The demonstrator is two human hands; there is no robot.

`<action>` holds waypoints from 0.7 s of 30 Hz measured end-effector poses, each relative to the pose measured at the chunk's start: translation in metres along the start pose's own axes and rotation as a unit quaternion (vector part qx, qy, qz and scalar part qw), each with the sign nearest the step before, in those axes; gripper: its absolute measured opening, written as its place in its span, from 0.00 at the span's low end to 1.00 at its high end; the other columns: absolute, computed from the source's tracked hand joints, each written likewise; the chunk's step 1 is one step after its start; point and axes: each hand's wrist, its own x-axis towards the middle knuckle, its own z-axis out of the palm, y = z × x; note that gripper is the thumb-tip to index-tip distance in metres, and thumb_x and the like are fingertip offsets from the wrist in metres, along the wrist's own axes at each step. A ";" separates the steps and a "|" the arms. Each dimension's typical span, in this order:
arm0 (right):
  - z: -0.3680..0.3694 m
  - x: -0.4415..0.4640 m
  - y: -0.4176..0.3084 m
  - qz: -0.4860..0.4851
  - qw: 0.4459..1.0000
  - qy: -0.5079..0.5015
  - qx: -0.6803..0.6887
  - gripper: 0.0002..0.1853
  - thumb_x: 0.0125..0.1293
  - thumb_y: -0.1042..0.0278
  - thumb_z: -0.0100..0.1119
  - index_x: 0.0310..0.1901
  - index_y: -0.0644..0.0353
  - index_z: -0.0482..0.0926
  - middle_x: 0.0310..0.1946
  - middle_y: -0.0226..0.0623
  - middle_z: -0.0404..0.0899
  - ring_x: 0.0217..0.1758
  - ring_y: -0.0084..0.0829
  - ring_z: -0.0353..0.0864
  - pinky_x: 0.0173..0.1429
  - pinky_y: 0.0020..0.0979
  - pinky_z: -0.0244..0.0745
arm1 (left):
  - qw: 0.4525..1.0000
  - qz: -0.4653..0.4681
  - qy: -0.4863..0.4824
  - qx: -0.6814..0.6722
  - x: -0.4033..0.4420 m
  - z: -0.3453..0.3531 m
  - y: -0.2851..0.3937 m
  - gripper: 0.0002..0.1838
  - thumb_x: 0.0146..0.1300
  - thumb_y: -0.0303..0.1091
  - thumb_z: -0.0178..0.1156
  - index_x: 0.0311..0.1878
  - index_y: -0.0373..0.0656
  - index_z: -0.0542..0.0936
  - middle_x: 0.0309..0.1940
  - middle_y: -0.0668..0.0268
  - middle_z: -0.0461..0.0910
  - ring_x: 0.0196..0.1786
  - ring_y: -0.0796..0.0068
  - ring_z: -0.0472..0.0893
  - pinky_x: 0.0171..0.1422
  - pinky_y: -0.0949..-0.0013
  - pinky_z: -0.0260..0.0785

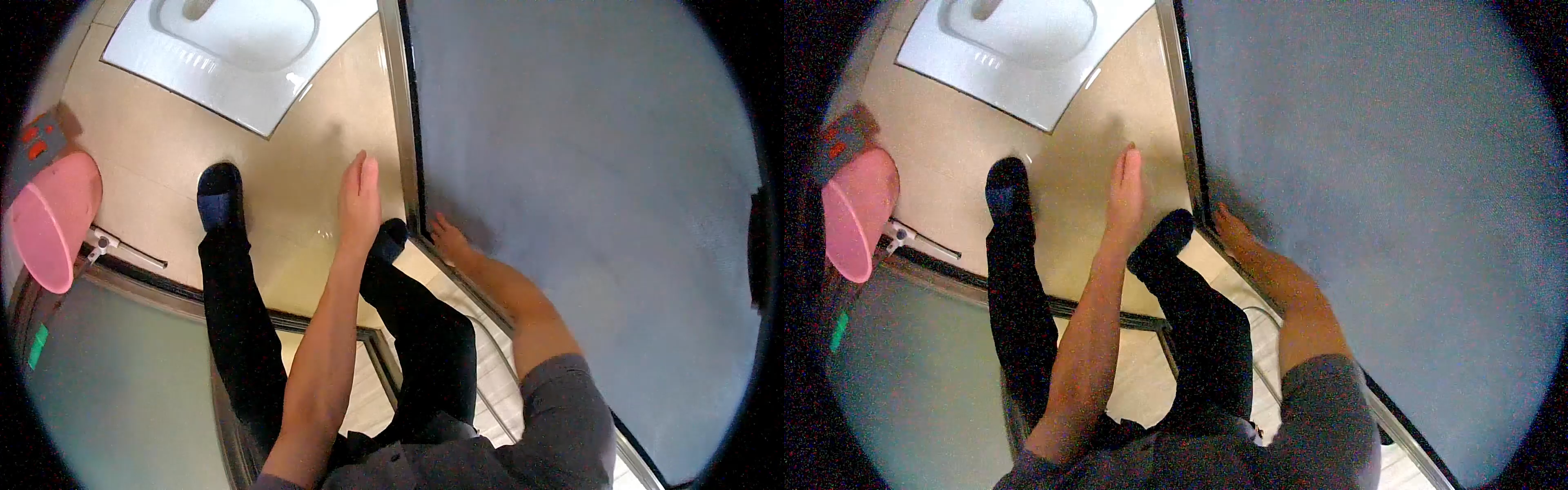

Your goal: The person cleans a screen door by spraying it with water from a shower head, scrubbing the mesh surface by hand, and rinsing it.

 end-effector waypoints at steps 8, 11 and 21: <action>-0.022 -0.010 0.087 0.213 0.955 0.182 -0.096 0.33 0.67 0.47 0.52 0.72 0.51 0.67 0.75 0.31 0.61 0.81 0.39 0.48 0.82 0.60 0.31 | 0.993 0.036 -0.054 0.094 -0.007 0.009 -0.029 0.32 0.75 0.52 0.46 0.66 0.31 0.71 0.66 0.46 0.72 0.68 0.50 0.71 0.74 0.59 0.58; -0.109 -0.144 0.200 0.328 0.920 0.206 -0.057 0.31 0.71 0.55 0.48 0.74 0.51 0.62 0.78 0.33 0.53 0.82 0.43 0.45 0.81 0.54 0.36 | 0.985 0.074 -0.080 0.130 -0.031 0.007 -0.018 0.33 0.75 0.53 0.45 0.66 0.31 0.71 0.65 0.45 0.72 0.68 0.48 0.71 0.74 0.59 0.59; 0.021 -0.150 0.008 0.178 0.973 0.144 -0.026 0.33 0.69 0.51 0.48 0.73 0.56 0.63 0.76 0.37 0.58 0.82 0.41 0.46 0.83 0.49 0.32 | 0.973 0.090 -0.140 0.163 -0.086 0.024 0.062 0.37 0.73 0.59 0.45 0.67 0.30 0.70 0.66 0.43 0.70 0.70 0.47 0.69 0.74 0.58 0.59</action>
